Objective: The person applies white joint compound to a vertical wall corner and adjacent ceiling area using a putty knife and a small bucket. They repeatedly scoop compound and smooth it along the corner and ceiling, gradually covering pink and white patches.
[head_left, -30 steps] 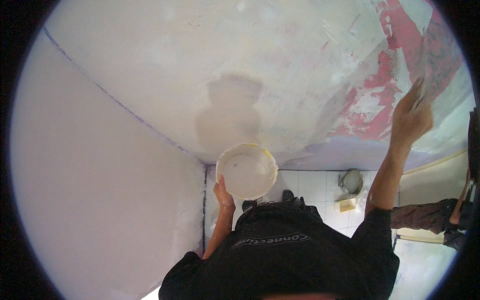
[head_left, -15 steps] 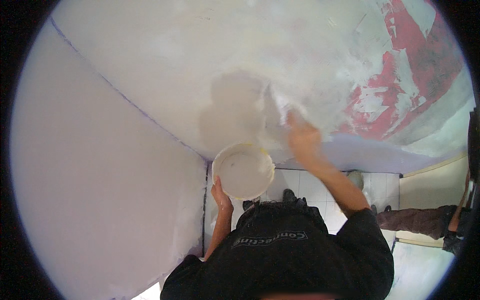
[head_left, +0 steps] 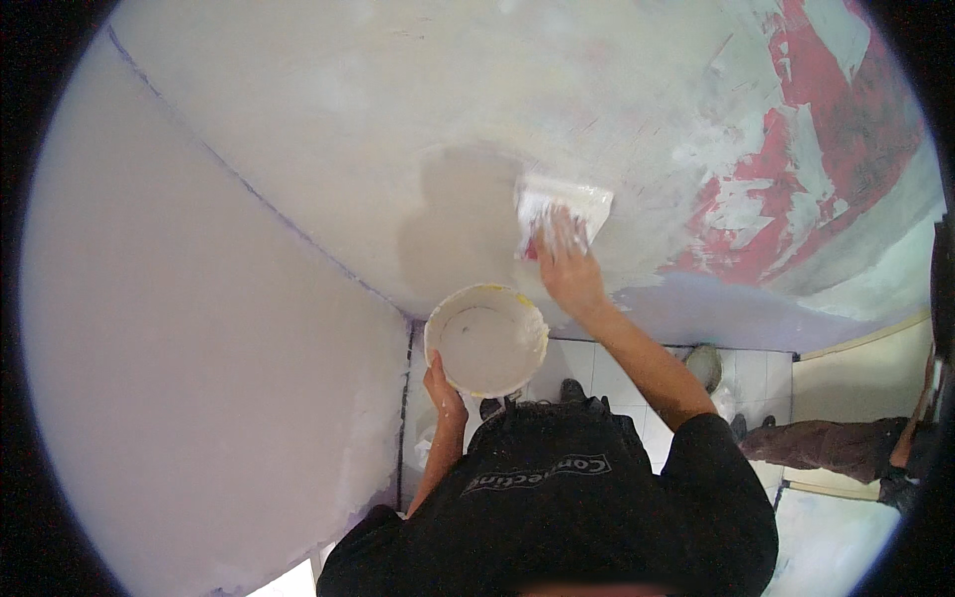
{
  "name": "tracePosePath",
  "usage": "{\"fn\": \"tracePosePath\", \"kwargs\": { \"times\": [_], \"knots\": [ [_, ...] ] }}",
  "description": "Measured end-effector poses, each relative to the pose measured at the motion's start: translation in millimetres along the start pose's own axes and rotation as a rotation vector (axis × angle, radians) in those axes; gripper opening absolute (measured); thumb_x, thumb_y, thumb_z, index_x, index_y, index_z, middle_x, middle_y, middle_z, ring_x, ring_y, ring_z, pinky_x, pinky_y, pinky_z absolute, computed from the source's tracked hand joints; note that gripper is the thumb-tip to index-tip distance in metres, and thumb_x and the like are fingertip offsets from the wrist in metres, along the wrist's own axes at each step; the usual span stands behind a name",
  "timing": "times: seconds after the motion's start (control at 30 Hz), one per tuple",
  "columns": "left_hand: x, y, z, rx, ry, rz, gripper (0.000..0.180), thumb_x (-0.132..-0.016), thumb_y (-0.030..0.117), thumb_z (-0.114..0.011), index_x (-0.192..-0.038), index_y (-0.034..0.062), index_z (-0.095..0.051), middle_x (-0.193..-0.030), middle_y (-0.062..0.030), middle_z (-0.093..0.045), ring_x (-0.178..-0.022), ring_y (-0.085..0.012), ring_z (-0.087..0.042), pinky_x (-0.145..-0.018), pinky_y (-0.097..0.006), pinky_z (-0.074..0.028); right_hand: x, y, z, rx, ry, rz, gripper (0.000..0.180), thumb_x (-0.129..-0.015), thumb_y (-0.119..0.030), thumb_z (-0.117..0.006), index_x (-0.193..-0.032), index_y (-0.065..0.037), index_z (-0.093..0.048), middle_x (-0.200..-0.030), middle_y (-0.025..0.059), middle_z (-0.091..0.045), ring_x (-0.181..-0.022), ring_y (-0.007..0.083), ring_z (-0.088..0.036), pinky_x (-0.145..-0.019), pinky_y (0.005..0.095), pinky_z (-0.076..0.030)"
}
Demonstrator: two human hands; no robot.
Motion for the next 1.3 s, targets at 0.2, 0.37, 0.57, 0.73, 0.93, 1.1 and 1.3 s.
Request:
{"fn": "tracePosePath", "kwargs": {
  "times": [0.2,0.37,0.57,0.73,0.93,1.1,1.3],
  "knots": [
    [5.4,1.5,0.9,0.001,-0.036,-0.017,0.056,-0.089,0.044,-0.050,-0.109,-0.0082,-0.053,-0.099,-0.0143,-0.060,-0.088,-0.0205,-0.058,-0.079,-0.032,-0.045,11.6,70.4,79.3,-0.306,0.043,-0.207,0.047,-0.079,-0.015,-0.053,-0.125,-0.008,-0.048,-0.137,0.0203,-0.037,-0.126,0.0352,-0.037,-0.099,0.0471,-0.034],
    [29.1,-0.2,-28.8,-0.004,-0.056,-0.023,0.056,-0.089,0.044,-0.049,-0.108,-0.0081,-0.054,-0.099,-0.0138,-0.061,-0.088,-0.0194,-0.057,-0.079,-0.032,-0.044,-49.0,217.5,169.7,0.107,0.557,-0.245,0.051,-0.076,-0.004,-0.054,-0.126,-0.015,-0.050,-0.133,0.0132,-0.045,-0.123,0.0322,-0.042,-0.098,0.0419,-0.037],
    [53.0,-9.0,-95.5,-0.063,-0.098,0.040,0.058,-0.089,0.045,-0.047,-0.114,-0.0066,-0.050,-0.106,-0.0137,-0.058,-0.095,-0.0212,-0.055,-0.083,-0.034,-0.042,-38.4,307.2,118.2,0.280,0.204,-0.378,0.050,-0.078,0.000,-0.049,-0.128,-0.008,-0.047,-0.134,0.0177,-0.042,-0.127,0.0361,-0.036,-0.105,0.0426,-0.027],
    [51.7,-21.6,-147.4,-0.108,-0.103,-0.003,0.056,-0.088,0.044,-0.050,-0.107,-0.0082,-0.055,-0.099,-0.0142,-0.060,-0.088,-0.0195,-0.057,-0.078,-0.032,-0.044,37.5,299.2,52.1,-0.011,0.061,-0.310,0.046,-0.083,-0.004,-0.043,-0.129,-0.003,-0.043,-0.137,0.0224,-0.036,-0.130,0.0371,-0.029,-0.108,0.0468,-0.022],
    [55.8,-62.3,-161.0,0.013,-0.126,0.001,0.057,-0.087,0.044,-0.052,-0.109,-0.0085,-0.053,-0.102,-0.0155,-0.059,-0.091,-0.0203,-0.056,-0.081,-0.033,-0.043,136.3,248.6,22.4,-0.314,-0.017,-0.297,0.046,-0.077,-0.001,-0.051,-0.123,-0.001,-0.047,-0.121,0.0211,-0.052,-0.113,0.0343,-0.050,-0.094,0.0414,-0.042],
    [51.2,-89.2,-160.7,0.010,-0.185,-0.114,0.056,-0.085,0.044,-0.054,-0.109,-0.0069,-0.053,-0.097,-0.0130,-0.057,-0.089,-0.0207,-0.053,-0.082,-0.033,-0.041,186.4,200.4,51.9,-0.607,-0.227,-0.340,0.040,-0.075,-0.001,-0.053,-0.115,-0.005,-0.051,-0.102,0.0174,-0.062,-0.093,0.0327,-0.061,-0.080,0.0428,-0.048],
    [108.7,-84.7,-153.5,-0.015,-0.359,-0.187,0.060,-0.085,0.046,-0.052,-0.109,-0.0088,-0.052,-0.100,-0.0134,-0.057,-0.093,-0.0200,-0.052,-0.084,-0.034,-0.041,193.0,116.8,72.7,-0.766,-0.489,-0.044,0.029,-0.080,-0.007,-0.054,-0.109,-0.004,-0.054,-0.092,0.0173,-0.064,-0.086,0.0310,-0.063,-0.072,0.0416,-0.050]
  ]
}}
Point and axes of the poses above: each hand's wrist, its own x-axis away from the middle knuckle, its own z-axis out of the back of the hand, y = z × x, the point moved 6 cm from there along -x, towards the middle knuckle
